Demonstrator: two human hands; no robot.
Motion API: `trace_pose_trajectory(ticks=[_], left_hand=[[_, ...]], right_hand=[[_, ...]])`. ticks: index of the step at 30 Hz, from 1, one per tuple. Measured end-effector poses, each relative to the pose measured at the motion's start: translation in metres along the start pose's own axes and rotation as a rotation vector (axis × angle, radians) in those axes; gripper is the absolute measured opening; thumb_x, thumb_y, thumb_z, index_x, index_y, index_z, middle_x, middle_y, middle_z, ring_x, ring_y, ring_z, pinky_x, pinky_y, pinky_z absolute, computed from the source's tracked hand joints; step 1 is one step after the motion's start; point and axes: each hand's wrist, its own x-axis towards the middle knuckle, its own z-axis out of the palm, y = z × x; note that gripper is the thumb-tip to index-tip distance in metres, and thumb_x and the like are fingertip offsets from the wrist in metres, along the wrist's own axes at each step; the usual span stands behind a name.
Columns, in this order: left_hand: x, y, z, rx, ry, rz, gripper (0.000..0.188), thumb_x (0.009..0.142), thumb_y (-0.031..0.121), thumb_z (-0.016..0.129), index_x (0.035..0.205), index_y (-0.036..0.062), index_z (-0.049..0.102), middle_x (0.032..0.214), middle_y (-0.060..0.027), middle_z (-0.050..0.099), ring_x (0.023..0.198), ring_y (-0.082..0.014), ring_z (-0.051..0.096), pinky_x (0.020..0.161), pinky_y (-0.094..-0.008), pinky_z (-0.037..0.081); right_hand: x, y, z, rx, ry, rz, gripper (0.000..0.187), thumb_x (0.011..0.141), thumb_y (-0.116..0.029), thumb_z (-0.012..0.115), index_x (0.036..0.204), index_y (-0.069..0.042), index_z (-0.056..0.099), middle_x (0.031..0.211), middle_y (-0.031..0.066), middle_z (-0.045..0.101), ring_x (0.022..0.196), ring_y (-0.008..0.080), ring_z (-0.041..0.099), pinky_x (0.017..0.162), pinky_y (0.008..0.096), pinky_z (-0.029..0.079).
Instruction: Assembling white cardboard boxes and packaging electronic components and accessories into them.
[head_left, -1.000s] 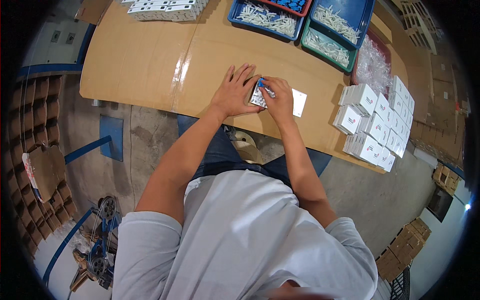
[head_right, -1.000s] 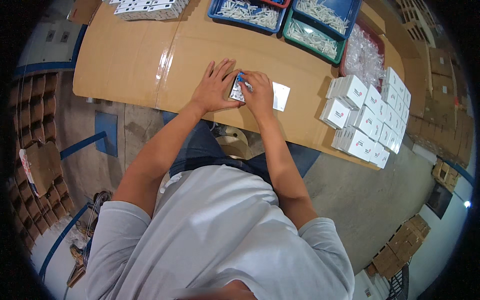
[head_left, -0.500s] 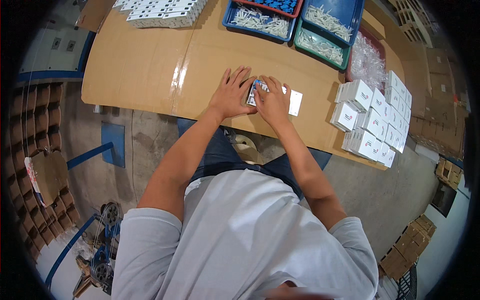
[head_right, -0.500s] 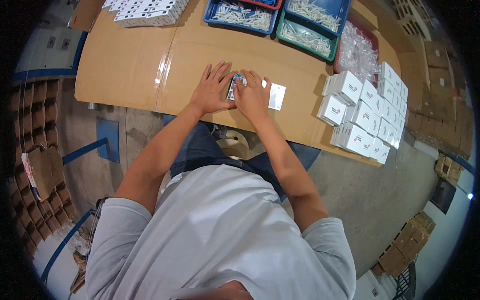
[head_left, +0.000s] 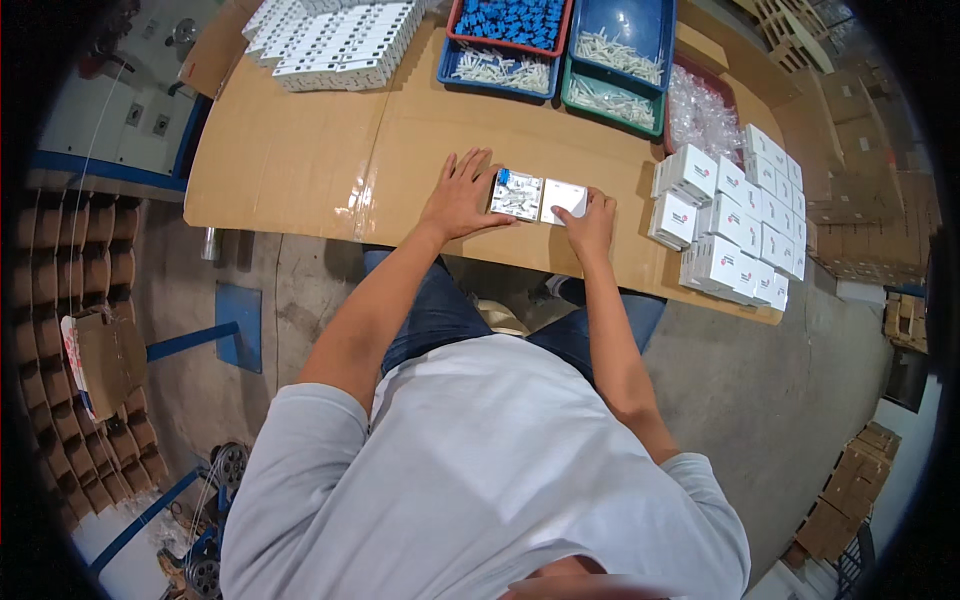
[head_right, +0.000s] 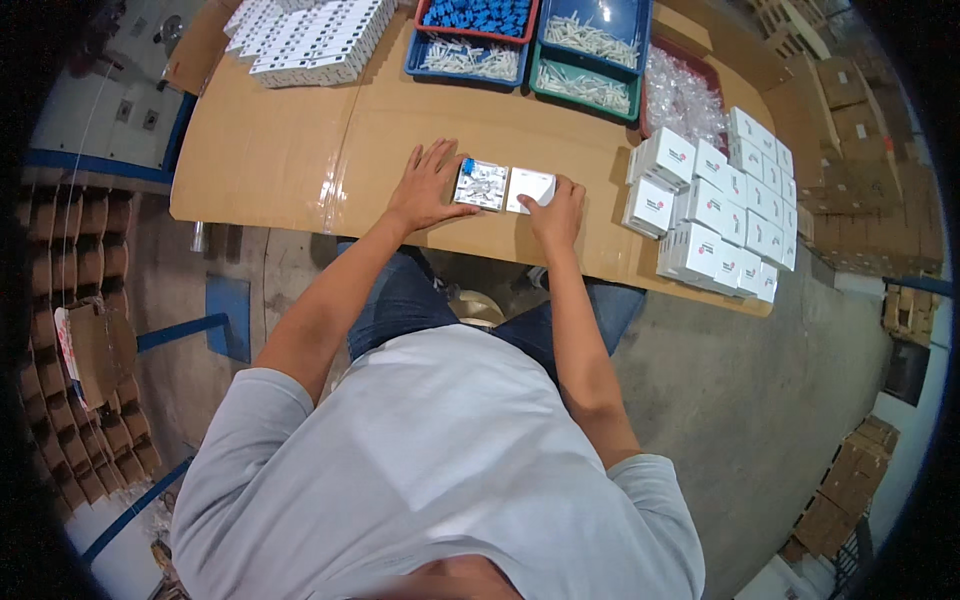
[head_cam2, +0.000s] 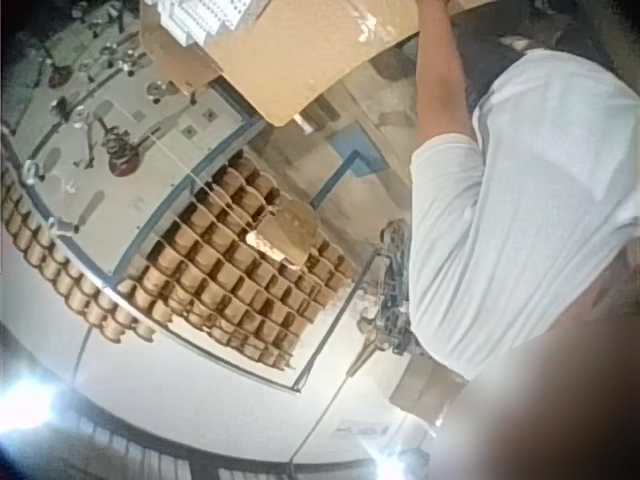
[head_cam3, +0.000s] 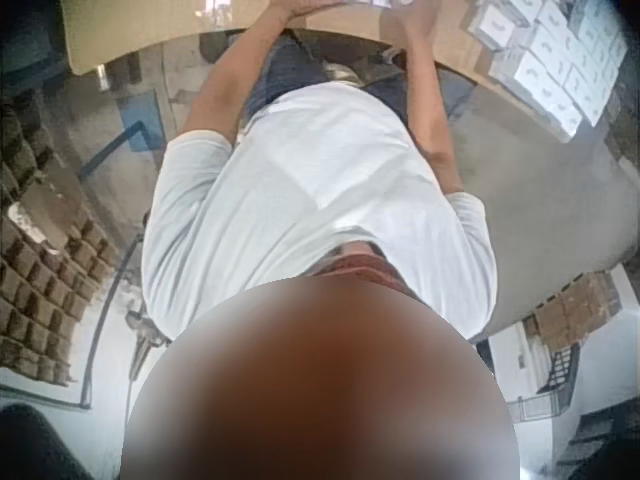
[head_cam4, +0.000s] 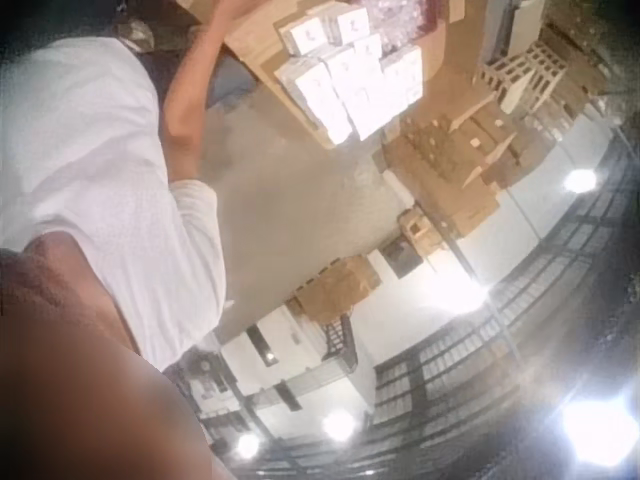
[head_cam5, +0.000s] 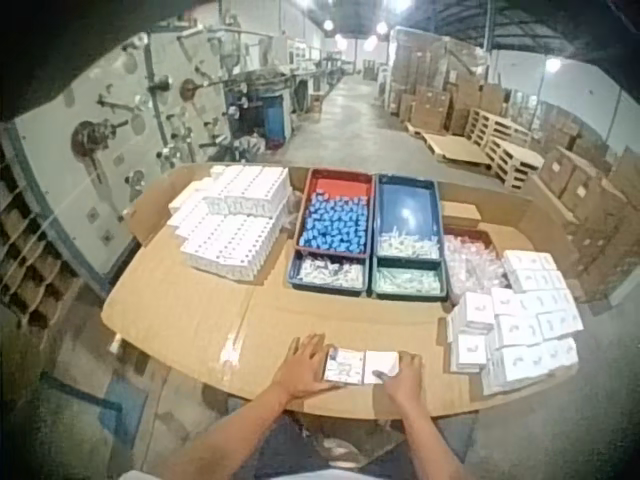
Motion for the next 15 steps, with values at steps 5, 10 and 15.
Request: trace_pose_trajectory(ticks=[5, 10, 15], left_hand=[[-0.005, -0.005, 0.002, -0.017, 0.038, 0.047, 0.1, 0.077, 0.072, 0.07, 0.148, 0.0072, 0.045, 0.156, -0.0164, 0.04, 0.151, -0.0354, 0.027, 0.125, -0.0552, 0.014], [-0.027, 0.021, 0.036, -1.125, 0.157, -0.122, 0.088, 0.079, 0.03, 0.086, 0.149, 0.0016, 0.042, 0.143, -0.0142, 0.055, 0.135, -0.0269, 0.051, 0.117, -0.0427, 0.037], [-0.063, 0.104, 0.001, -2.009, 0.224, -0.351, 0.072, 0.091, 0.019, 0.064, 0.154, 0.0044, 0.034, 0.142, -0.0145, 0.055, 0.135, -0.0289, 0.053, 0.111, -0.04, 0.044]], right_hand=[[-0.003, 0.009, -0.008, 0.433, 0.02, 0.055, 0.061, 0.076, -0.017, 0.087, 0.125, -0.003, 0.054, 0.112, 0.0187, 0.065, 0.104, 0.0344, 0.065, 0.091, 0.0427, 0.052], [-0.027, 0.046, -0.023, 0.693, 0.201, -0.061, 0.058, 0.081, -0.002, 0.078, 0.13, -0.007, 0.047, 0.104, 0.0159, 0.07, 0.095, 0.022, 0.069, 0.08, 0.0333, 0.054], [-0.093, -0.007, -0.093, 1.016, 0.138, 0.153, 0.046, 0.086, -0.001, 0.076, 0.124, -0.002, 0.05, 0.105, 0.0154, 0.071, 0.093, 0.0203, 0.07, 0.084, 0.0332, 0.056]])
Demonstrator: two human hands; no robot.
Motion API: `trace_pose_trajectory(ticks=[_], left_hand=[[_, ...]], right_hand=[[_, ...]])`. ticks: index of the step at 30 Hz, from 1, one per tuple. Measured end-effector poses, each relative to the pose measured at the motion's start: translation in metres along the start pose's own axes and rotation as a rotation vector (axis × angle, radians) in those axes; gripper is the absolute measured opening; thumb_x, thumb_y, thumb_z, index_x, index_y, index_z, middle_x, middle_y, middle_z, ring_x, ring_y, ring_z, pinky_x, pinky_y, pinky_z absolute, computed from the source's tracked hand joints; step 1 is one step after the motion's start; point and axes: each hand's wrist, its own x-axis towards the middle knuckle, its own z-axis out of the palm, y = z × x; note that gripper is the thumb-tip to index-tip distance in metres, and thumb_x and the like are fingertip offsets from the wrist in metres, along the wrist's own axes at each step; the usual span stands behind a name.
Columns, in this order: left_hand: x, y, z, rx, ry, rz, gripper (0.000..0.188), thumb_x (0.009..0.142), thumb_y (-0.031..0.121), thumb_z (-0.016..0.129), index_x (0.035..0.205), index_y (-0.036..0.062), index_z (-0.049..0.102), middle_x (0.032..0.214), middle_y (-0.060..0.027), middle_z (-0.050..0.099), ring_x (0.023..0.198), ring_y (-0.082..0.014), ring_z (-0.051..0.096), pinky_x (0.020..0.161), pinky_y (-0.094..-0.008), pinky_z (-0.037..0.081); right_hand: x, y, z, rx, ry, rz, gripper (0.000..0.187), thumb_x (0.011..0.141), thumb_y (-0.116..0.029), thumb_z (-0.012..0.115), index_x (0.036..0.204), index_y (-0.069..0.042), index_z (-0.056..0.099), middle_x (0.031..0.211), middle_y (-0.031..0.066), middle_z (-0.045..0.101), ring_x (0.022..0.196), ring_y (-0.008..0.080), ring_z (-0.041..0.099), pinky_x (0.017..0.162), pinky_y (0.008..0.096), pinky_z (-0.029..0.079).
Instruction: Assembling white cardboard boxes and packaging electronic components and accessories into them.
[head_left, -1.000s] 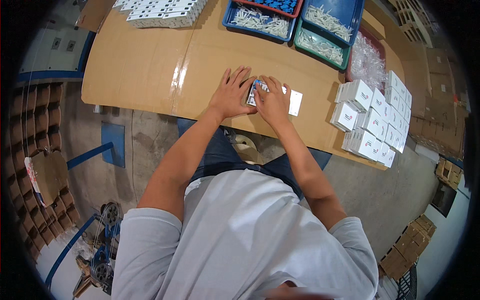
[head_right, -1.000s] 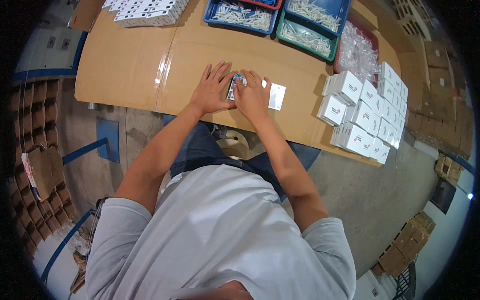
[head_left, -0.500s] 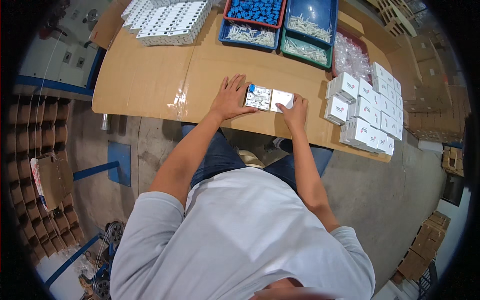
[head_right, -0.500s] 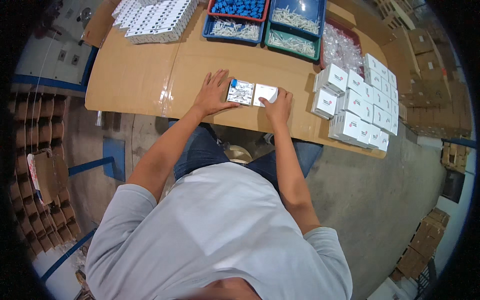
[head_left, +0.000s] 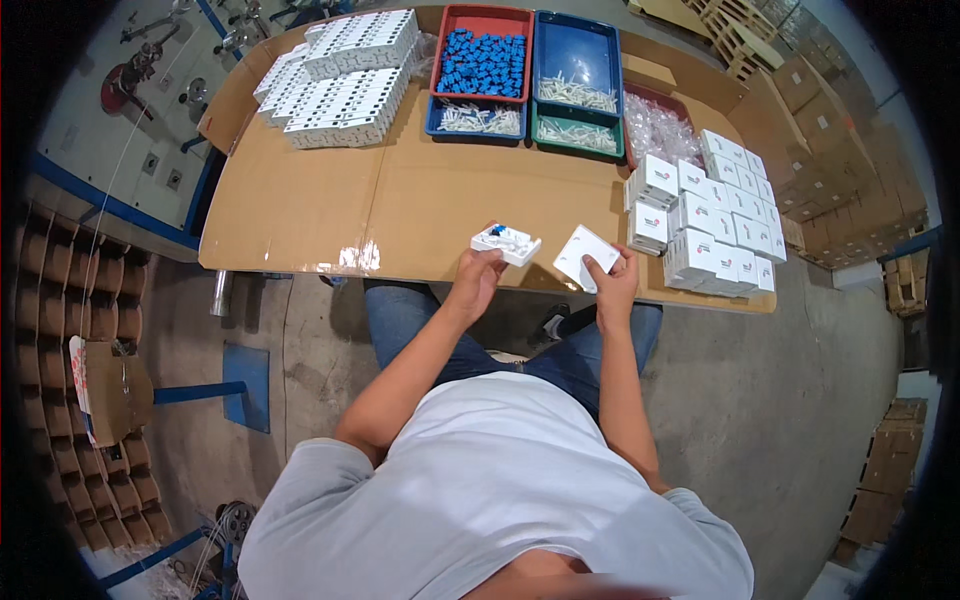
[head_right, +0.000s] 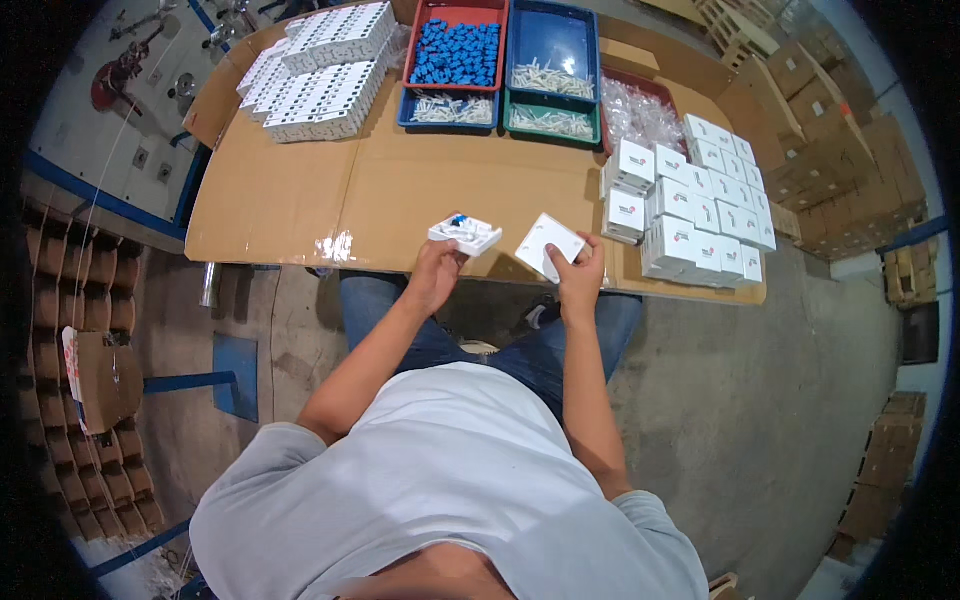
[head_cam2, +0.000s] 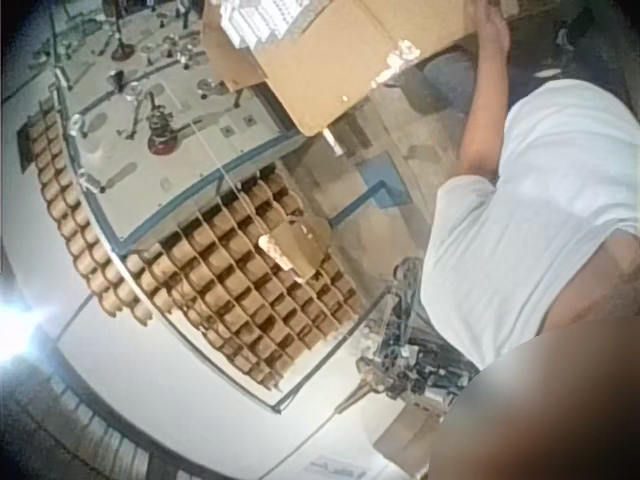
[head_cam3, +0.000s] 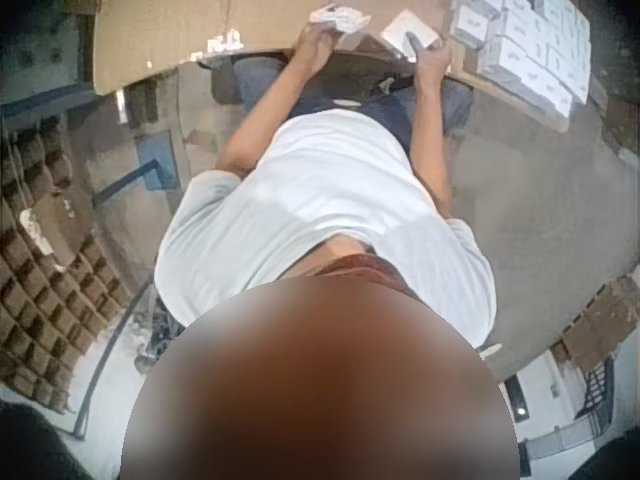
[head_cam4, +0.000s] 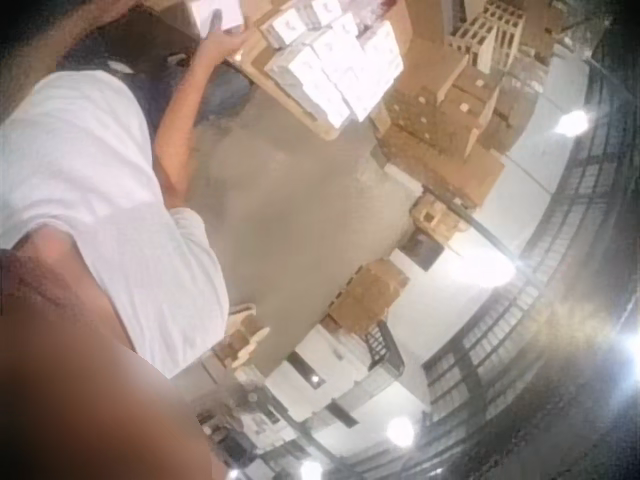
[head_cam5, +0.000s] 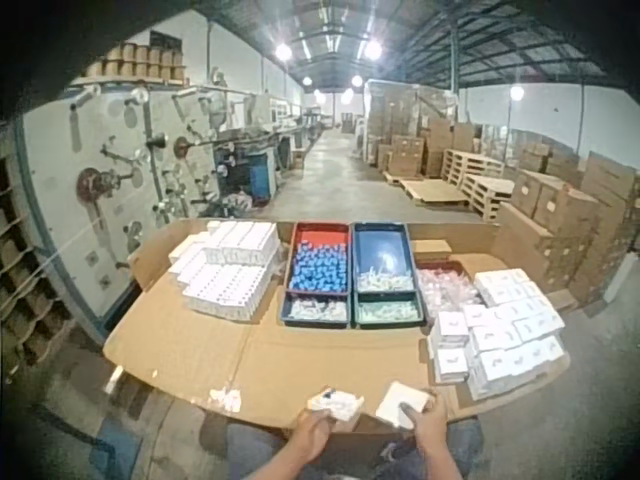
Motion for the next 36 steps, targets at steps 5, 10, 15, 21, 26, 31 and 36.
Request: trace_pose_trajectory(ticks=[5, 10, 15, 21, 26, 31, 36], left_hand=[[-0.039, 0.03, 0.052, -0.194, -0.061, -0.143, 0.072, 0.092, 0.041, 0.057, 0.155, 0.0164, 0.036, 0.139, -0.0177, 0.058, 0.121, -0.0372, 0.062, 0.102, -0.0446, 0.05], [-0.053, 0.033, 0.047, -0.176, -0.078, -0.249, 0.071, 0.099, 0.057, 0.04, 0.154, 0.0139, 0.038, 0.141, -0.0161, 0.057, 0.106, -0.0326, 0.069, 0.089, -0.0446, 0.056], [-0.071, 0.043, 0.049, -0.123, -0.076, -0.195, 0.076, 0.1, 0.065, 0.031, 0.153, 0.0113, 0.039, 0.139, -0.0161, 0.059, 0.097, -0.0307, 0.071, 0.08, -0.0469, 0.06], [-0.077, 0.057, 0.061, -0.321, -0.186, -0.2, 0.083, 0.099, 0.072, 0.025, 0.15, 0.0087, 0.042, 0.133, -0.0237, 0.061, 0.107, -0.0344, 0.069, 0.089, -0.0533, 0.058], [-0.062, 0.051, 0.061, -0.353, 0.049, -0.274, 0.096, 0.098, 0.073, 0.025, 0.141, -0.0096, 0.047, 0.132, -0.0269, 0.06, 0.127, -0.0423, 0.057, 0.109, -0.0561, 0.045], [-0.055, 0.051, 0.057, -0.534, -0.024, -0.312, 0.082, 0.097, 0.062, 0.033, 0.143, -0.0045, 0.048, 0.134, -0.0255, 0.059, 0.124, -0.0416, 0.058, 0.108, -0.0579, 0.045], [-0.048, 0.049, 0.062, -0.443, 0.094, -0.31, 0.075, 0.101, 0.065, 0.037, 0.144, 0.0045, 0.049, 0.132, -0.0231, 0.06, 0.125, -0.0394, 0.058, 0.103, -0.055, 0.05]], right_hand=[[-0.025, -0.022, -0.005, 0.469, -0.026, 0.191, 0.045, 0.088, -0.005, 0.076, 0.127, -0.003, 0.053, 0.115, 0.0105, 0.069, 0.106, 0.0218, 0.068, 0.09, 0.0353, 0.056], [-0.026, -0.043, 0.001, 0.716, -0.139, 0.286, 0.049, 0.09, -0.003, 0.069, 0.134, -0.004, 0.05, 0.123, 0.0085, 0.064, 0.111, 0.0221, 0.066, 0.093, 0.0369, 0.056], [-0.029, -0.051, 0.002, 0.472, -0.143, 0.152, 0.047, 0.092, -0.002, 0.066, 0.137, -0.003, 0.05, 0.125, 0.0071, 0.065, 0.113, 0.0183, 0.065, 0.097, 0.0333, 0.054], [-0.034, -0.056, 0.007, 0.868, -0.251, 0.305, 0.043, 0.095, -0.01, 0.065, 0.134, -0.002, 0.051, 0.127, 0.0132, 0.064, 0.116, 0.0269, 0.065, 0.106, 0.0528, 0.051], [-0.036, -0.062, 0.014, 0.869, -0.357, 0.371, 0.048, 0.098, -0.011, 0.058, 0.144, -0.001, 0.046, 0.133, 0.0172, 0.061, 0.12, 0.0316, 0.064, 0.102, 0.0548, 0.054], [-0.041, -0.071, 0.019, 0.55, -0.371, 0.187, 0.049, 0.099, -0.007, 0.057, 0.144, 0.003, 0.044, 0.132, 0.0181, 0.061, 0.12, 0.03, 0.064, 0.097, 0.0479, 0.058], [-0.036, -0.061, 0.022, 0.074, -0.191, -0.052, 0.046, 0.094, 0.003, 0.064, 0.138, 0.005, 0.053, 0.124, 0.018, 0.066, 0.11, 0.0202, 0.066, 0.094, 0.0336, 0.055]])
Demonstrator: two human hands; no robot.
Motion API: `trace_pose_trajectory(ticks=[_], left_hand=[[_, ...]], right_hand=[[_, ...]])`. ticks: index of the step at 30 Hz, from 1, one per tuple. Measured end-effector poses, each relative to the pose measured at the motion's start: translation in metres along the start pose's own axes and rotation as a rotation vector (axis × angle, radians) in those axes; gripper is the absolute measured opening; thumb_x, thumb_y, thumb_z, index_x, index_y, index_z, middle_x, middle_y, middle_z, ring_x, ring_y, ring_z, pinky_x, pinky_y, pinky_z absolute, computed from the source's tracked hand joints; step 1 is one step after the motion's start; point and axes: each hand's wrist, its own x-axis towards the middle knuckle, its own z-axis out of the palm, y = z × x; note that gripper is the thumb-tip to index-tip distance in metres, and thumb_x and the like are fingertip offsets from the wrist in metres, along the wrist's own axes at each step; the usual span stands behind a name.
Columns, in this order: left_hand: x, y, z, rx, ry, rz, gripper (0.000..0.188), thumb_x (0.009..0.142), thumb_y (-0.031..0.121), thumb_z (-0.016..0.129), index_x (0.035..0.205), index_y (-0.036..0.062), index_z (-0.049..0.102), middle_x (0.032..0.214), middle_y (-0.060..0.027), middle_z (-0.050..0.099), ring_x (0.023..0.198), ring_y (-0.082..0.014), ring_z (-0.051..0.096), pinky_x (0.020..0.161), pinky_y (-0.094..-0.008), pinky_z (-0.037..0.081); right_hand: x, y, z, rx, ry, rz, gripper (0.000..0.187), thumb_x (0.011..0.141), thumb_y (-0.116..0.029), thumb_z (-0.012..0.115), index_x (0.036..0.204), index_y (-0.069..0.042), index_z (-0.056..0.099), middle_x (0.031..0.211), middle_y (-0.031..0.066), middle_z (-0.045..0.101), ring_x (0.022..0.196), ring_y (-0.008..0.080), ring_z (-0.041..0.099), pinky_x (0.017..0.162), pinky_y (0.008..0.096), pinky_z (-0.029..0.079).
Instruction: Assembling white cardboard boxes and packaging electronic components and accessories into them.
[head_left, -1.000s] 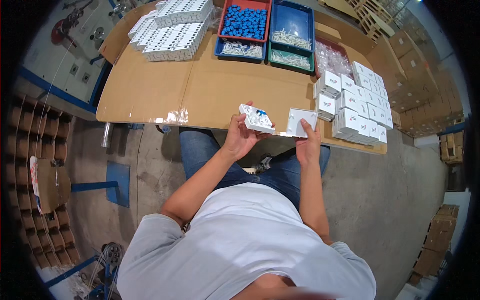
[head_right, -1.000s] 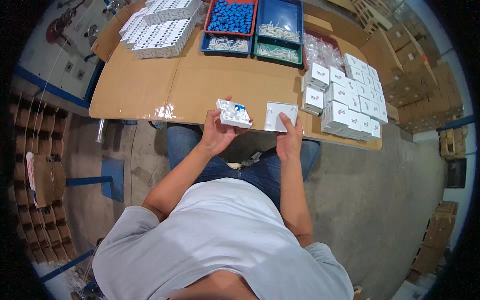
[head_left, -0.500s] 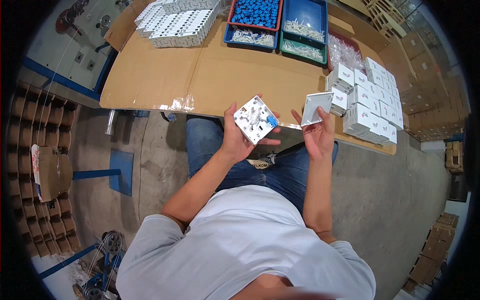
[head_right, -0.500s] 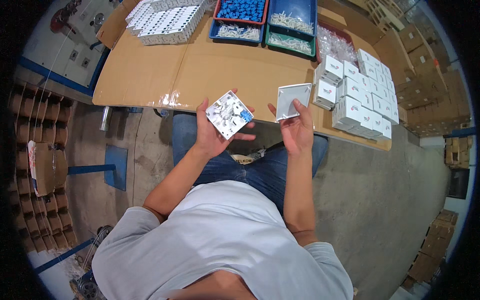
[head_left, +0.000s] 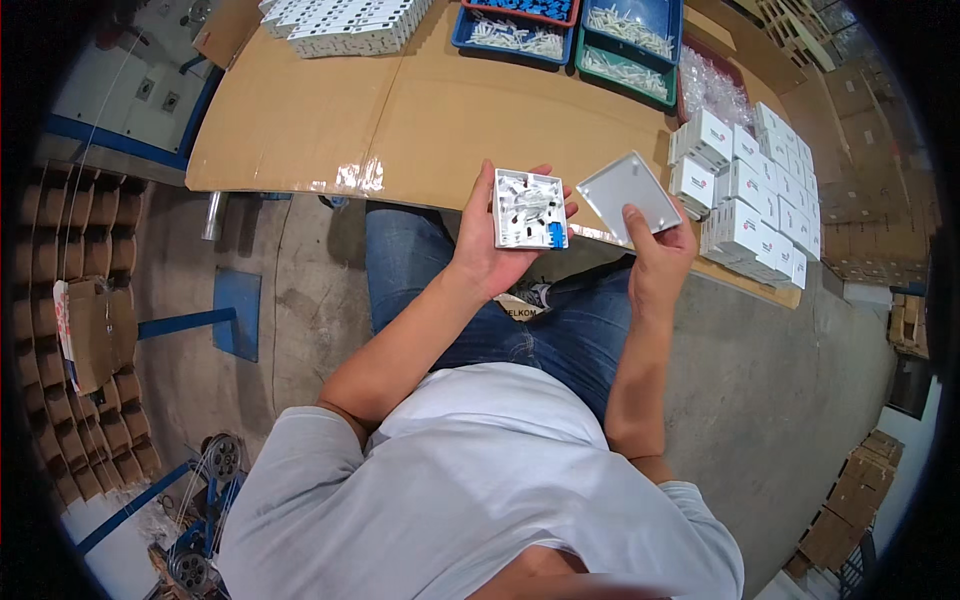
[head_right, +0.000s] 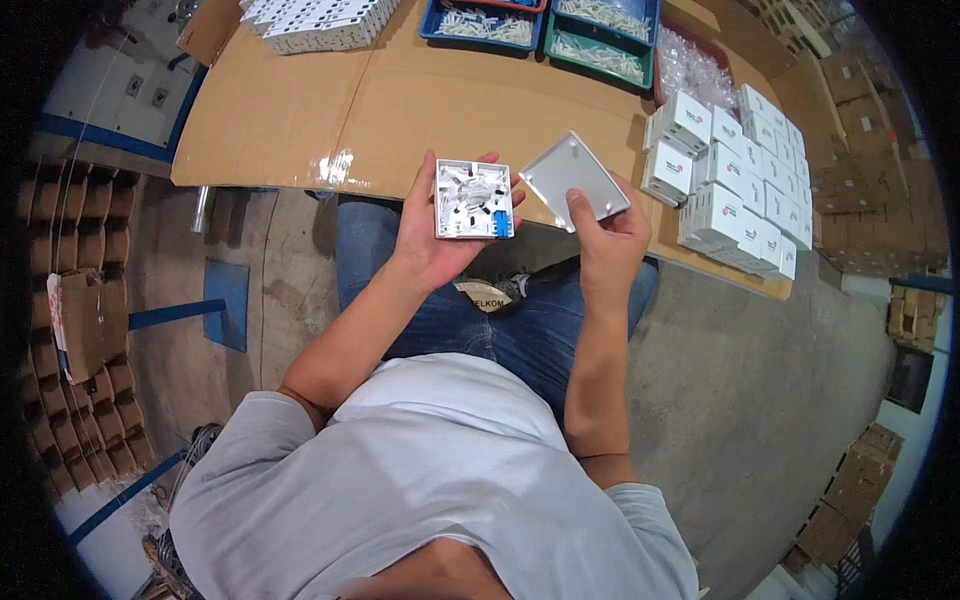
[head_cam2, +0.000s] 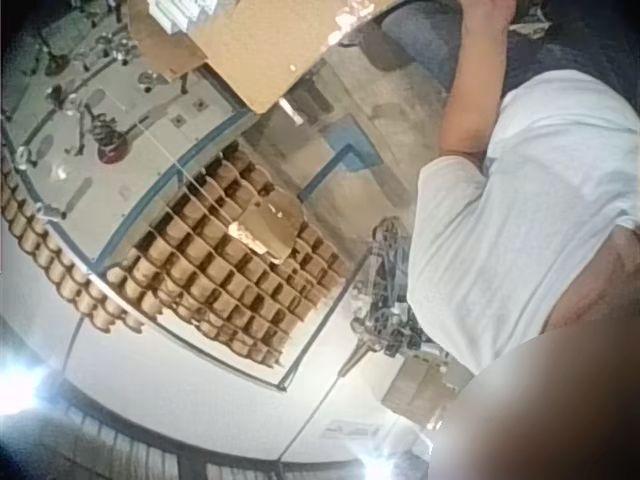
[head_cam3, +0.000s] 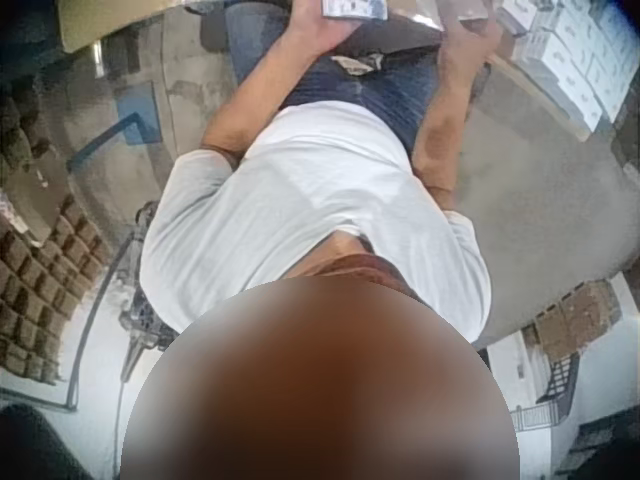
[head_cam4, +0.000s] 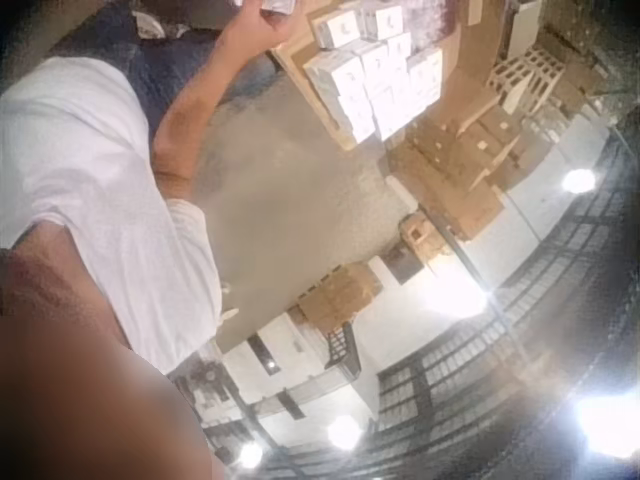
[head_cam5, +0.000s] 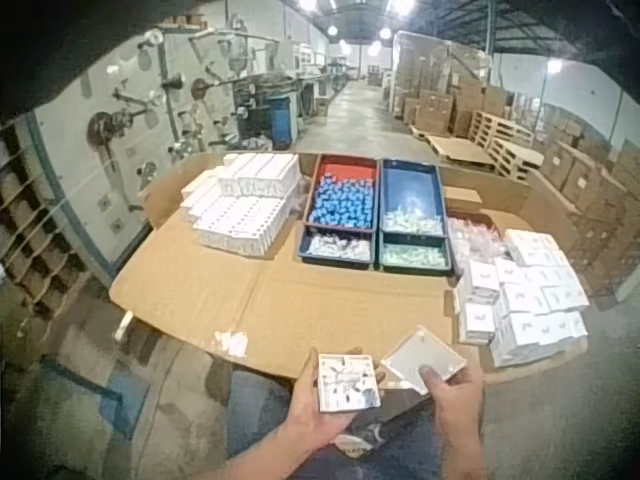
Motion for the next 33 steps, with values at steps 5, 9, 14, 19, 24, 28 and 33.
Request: trace_pose_trajectory(ticks=[5, 9, 14, 19, 24, 28, 33], left_hand=[[0.002, -0.009, -0.002, 0.149, 0.044, 0.061, 0.077, 0.102, 0.069, 0.033, 0.144, 0.0059, 0.048, 0.131, -0.0196, 0.062, 0.123, -0.0351, 0.06, 0.098, -0.0504, 0.053], [-0.001, -0.017, 0.0, 0.237, 0.077, 0.124, 0.07, 0.106, 0.064, 0.03, 0.139, 0.0066, 0.05, 0.122, -0.0119, 0.064, 0.116, -0.0253, 0.065, 0.096, -0.0403, 0.053], [-0.005, -0.017, 0.007, 0.325, 0.153, 0.206, 0.069, 0.107, 0.062, 0.026, 0.145, 0.0097, 0.051, 0.133, -0.007, 0.062, 0.123, -0.0195, 0.06, 0.104, -0.0378, 0.048], [-0.004, -0.015, 0.0, 0.322, 0.157, 0.201, 0.069, 0.107, 0.061, 0.026, 0.145, 0.0098, 0.052, 0.13, -0.007, 0.063, 0.121, -0.0192, 0.06, 0.102, -0.0377, 0.05], [-0.007, -0.014, -0.001, 0.319, 0.172, 0.137, 0.07, 0.107, 0.062, 0.026, 0.142, 0.0083, 0.053, 0.126, -0.0092, 0.063, 0.118, -0.0207, 0.062, 0.099, -0.0381, 0.052], [-0.006, -0.016, 0.001, 0.315, 0.175, 0.128, 0.07, 0.107, 0.063, 0.025, 0.14, 0.0078, 0.052, 0.122, -0.0108, 0.065, 0.113, -0.022, 0.065, 0.095, -0.0382, 0.055], [-0.009, -0.014, 0.005, 0.313, 0.134, 0.006, 0.069, 0.106, 0.065, 0.026, 0.135, 0.008, 0.052, 0.116, -0.0127, 0.067, 0.106, -0.0242, 0.069, 0.089, -0.0388, 0.059]], right_hand=[[-0.008, -0.004, 0.033, -0.255, -0.017, -0.328, 0.035, 0.099, 0.002, 0.058, 0.133, 0.001, 0.062, 0.125, 0.012, 0.069, 0.113, 0.0162, 0.064, 0.096, 0.03, 0.051], [-0.014, -0.001, 0.036, -0.596, -0.403, -0.47, 0.055, 0.088, 0.012, 0.057, 0.138, -0.009, 0.062, 0.143, 0.016, 0.059, 0.133, 0.0343, 0.056, 0.108, 0.0403, 0.047], [-0.019, 0.001, 0.045, -0.711, -0.514, -0.569, 0.064, 0.08, 0.013, 0.06, 0.139, -0.011, 0.062, 0.145, 0.0172, 0.056, 0.137, 0.041, 0.051, 0.111, 0.0449, 0.044], [-0.02, -0.003, 0.042, -0.696, -0.629, -0.45, 0.062, 0.082, 0.006, 0.066, 0.141, -0.012, 0.06, 0.151, 0.0166, 0.052, 0.14, 0.0397, 0.047, 0.113, 0.0449, 0.042], [-0.012, -0.011, 0.036, -0.708, -0.756, -0.434, 0.062, 0.084, -0.017, 0.078, 0.143, -0.013, 0.059, 0.155, 0.015, 0.047, 0.139, 0.0352, 0.047, 0.112, 0.0435, 0.042], [-0.005, -0.008, 0.031, -0.746, -0.785, -0.423, 0.066, 0.08, -0.024, 0.082, 0.141, -0.013, 0.06, 0.153, 0.0143, 0.048, 0.137, 0.033, 0.049, 0.109, 0.0435, 0.044], [0.003, -0.01, 0.034, -0.526, -0.758, -0.247, 0.073, 0.069, -0.029, 0.091, 0.135, -0.011, 0.065, 0.141, 0.0136, 0.057, 0.127, 0.0312, 0.057, 0.102, 0.0411, 0.049]])
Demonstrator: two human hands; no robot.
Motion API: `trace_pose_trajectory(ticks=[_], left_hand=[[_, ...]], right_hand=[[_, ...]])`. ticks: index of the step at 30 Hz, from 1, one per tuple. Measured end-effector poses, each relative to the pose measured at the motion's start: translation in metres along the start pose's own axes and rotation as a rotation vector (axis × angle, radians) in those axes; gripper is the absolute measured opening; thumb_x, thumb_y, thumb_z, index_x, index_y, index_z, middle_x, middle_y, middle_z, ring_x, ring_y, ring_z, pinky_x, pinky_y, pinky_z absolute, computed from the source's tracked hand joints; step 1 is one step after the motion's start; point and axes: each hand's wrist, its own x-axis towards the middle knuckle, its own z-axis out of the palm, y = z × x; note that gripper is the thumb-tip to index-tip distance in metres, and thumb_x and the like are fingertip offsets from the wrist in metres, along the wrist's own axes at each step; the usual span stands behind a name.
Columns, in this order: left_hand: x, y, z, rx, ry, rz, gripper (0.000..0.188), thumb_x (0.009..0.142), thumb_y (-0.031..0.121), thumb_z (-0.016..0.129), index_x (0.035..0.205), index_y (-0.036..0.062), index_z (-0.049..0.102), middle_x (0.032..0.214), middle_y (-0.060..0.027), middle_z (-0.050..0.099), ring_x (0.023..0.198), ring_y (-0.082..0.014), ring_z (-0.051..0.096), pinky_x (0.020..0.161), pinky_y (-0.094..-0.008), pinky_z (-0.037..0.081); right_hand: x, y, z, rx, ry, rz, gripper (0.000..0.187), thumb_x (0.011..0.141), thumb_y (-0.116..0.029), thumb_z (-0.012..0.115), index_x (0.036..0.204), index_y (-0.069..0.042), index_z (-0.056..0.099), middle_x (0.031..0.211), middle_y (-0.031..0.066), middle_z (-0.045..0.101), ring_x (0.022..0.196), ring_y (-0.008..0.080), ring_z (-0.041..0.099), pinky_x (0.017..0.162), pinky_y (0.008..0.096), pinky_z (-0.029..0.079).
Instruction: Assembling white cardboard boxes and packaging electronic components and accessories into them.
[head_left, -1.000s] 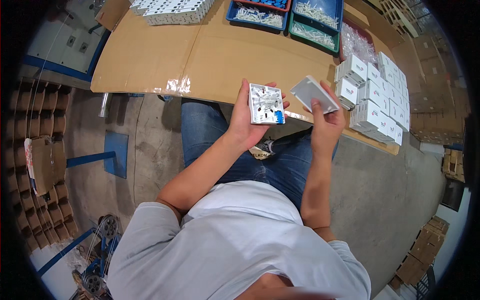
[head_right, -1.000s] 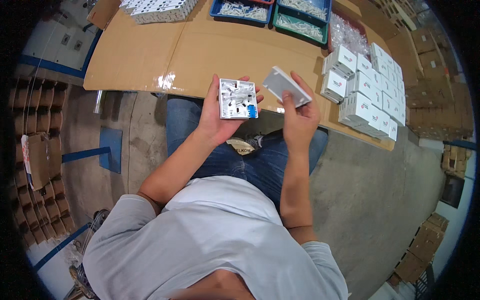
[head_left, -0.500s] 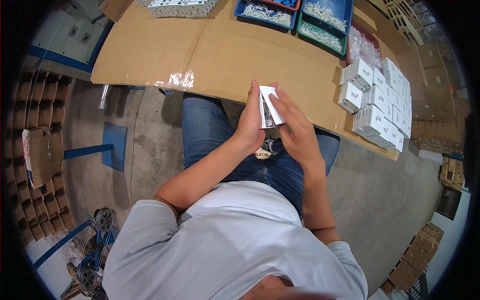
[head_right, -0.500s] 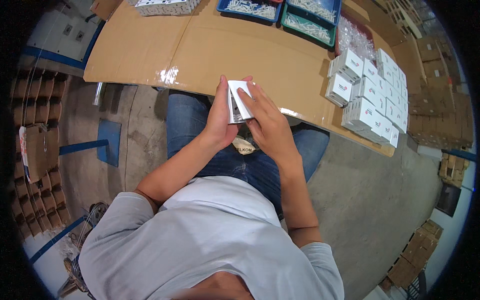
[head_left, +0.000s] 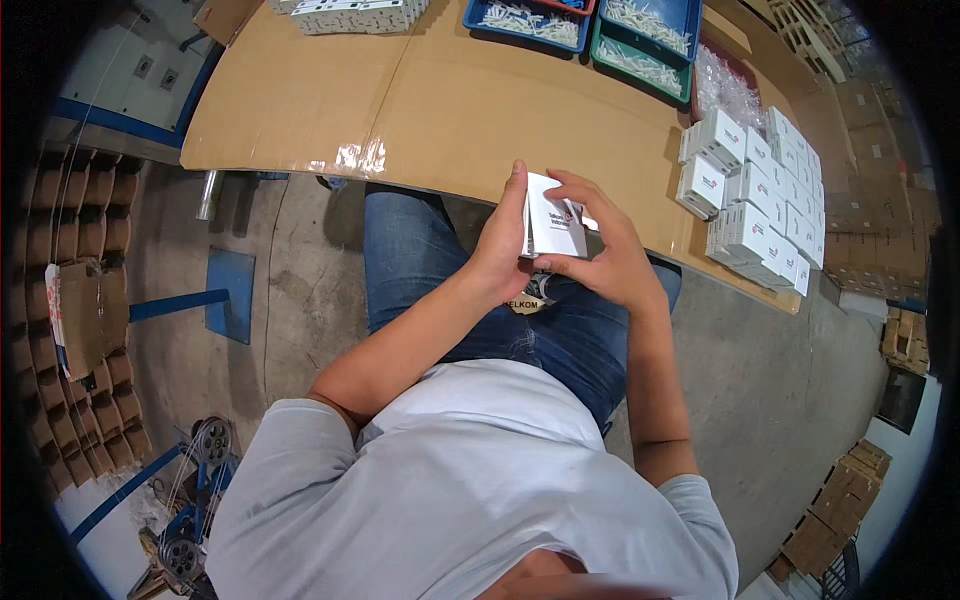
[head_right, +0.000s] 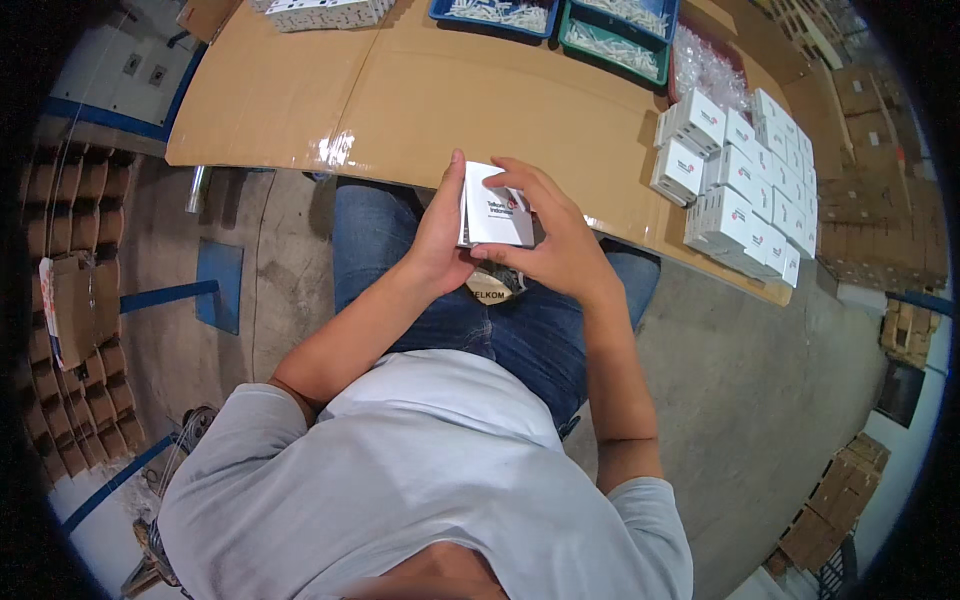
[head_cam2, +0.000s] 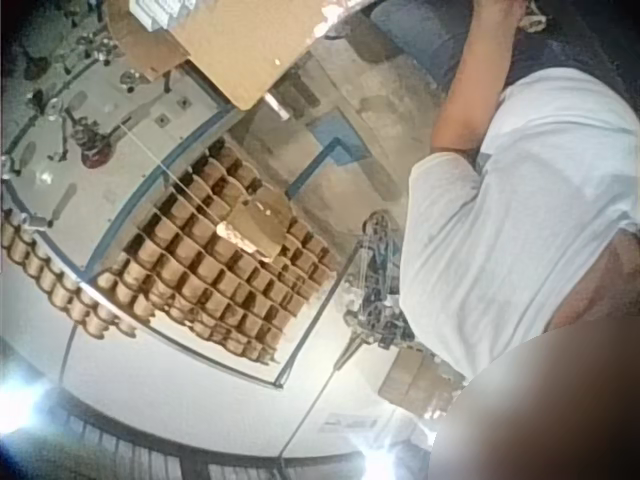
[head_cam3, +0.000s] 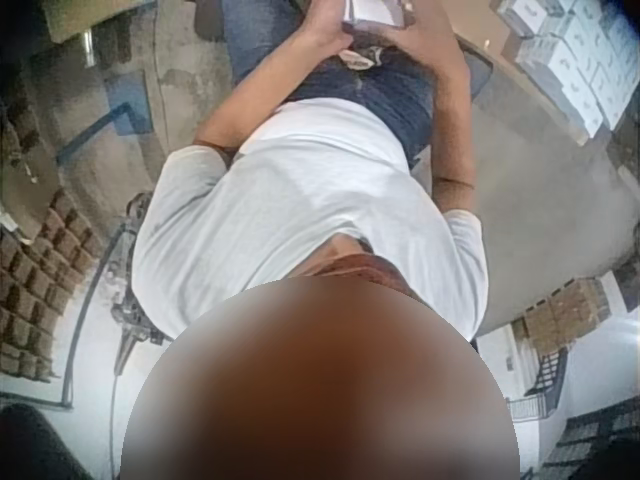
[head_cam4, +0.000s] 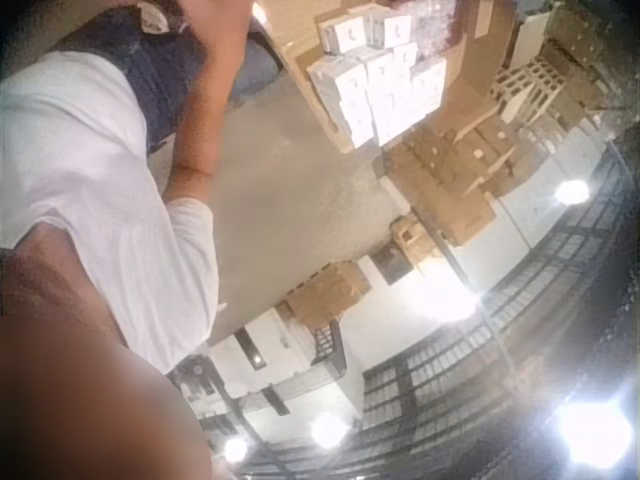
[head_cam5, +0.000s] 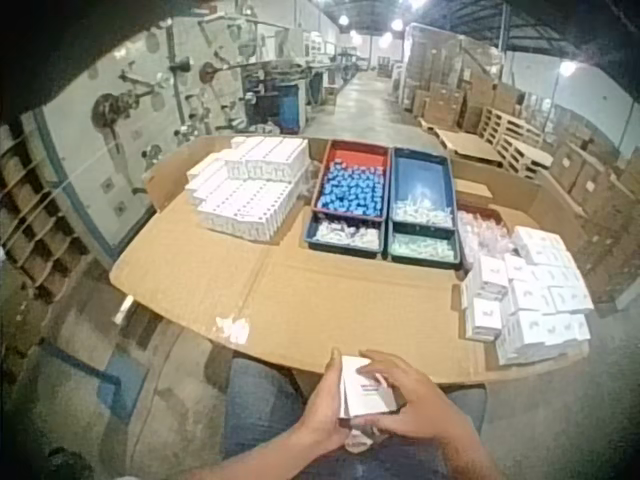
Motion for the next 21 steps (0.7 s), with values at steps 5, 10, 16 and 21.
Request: trace_pose_trajectory(ticks=[5, 10, 16, 21], left_hand=[[0.002, -0.004, -0.003, -0.04, 0.03, 0.052, 0.07, 0.106, 0.064, 0.024, 0.135, 0.0079, 0.053, 0.118, -0.0128, 0.067, 0.108, -0.024, 0.069, 0.091, -0.0396, 0.059], [0.001, -0.003, -0.003, -0.039, 0.043, 0.077, 0.071, 0.106, 0.064, 0.022, 0.136, 0.0077, 0.054, 0.119, -0.0136, 0.068, 0.107, -0.0245, 0.069, 0.09, -0.0397, 0.059], [0.001, -0.003, -0.003, -0.037, 0.062, 0.087, 0.072, 0.105, 0.067, 0.022, 0.131, 0.0068, 0.054, 0.111, -0.016, 0.068, 0.096, -0.0259, 0.072, 0.081, -0.0388, 0.062], [0.002, -0.005, -0.009, -0.008, 0.037, 0.059, 0.07, 0.104, 0.067, 0.027, 0.135, 0.0091, 0.052, 0.116, -0.0151, 0.067, 0.103, -0.0272, 0.071, 0.085, -0.0407, 0.061]], right_hand=[[0.001, 0.005, -0.002, -0.03, 0.054, -0.046, 0.077, 0.068, -0.03, 0.092, 0.137, -0.009, 0.063, 0.138, 0.0141, 0.059, 0.125, 0.0314, 0.059, 0.104, 0.0406, 0.047], [0.0, 0.003, 0.001, -0.074, 0.046, -0.053, 0.078, 0.069, -0.027, 0.092, 0.14, -0.011, 0.062, 0.138, 0.0135, 0.058, 0.124, 0.0299, 0.059, 0.102, 0.0403, 0.049], [-0.001, 0.008, 0.006, -0.075, 0.025, -0.056, 0.079, 0.066, -0.028, 0.093, 0.139, -0.015, 0.065, 0.14, 0.0137, 0.058, 0.128, 0.031, 0.057, 0.104, 0.041, 0.048], [-0.001, 0.009, 0.008, -0.088, 0.003, -0.096, 0.079, 0.065, -0.028, 0.093, 0.138, -0.016, 0.065, 0.144, 0.0141, 0.057, 0.13, 0.0319, 0.057, 0.106, 0.0411, 0.048]])
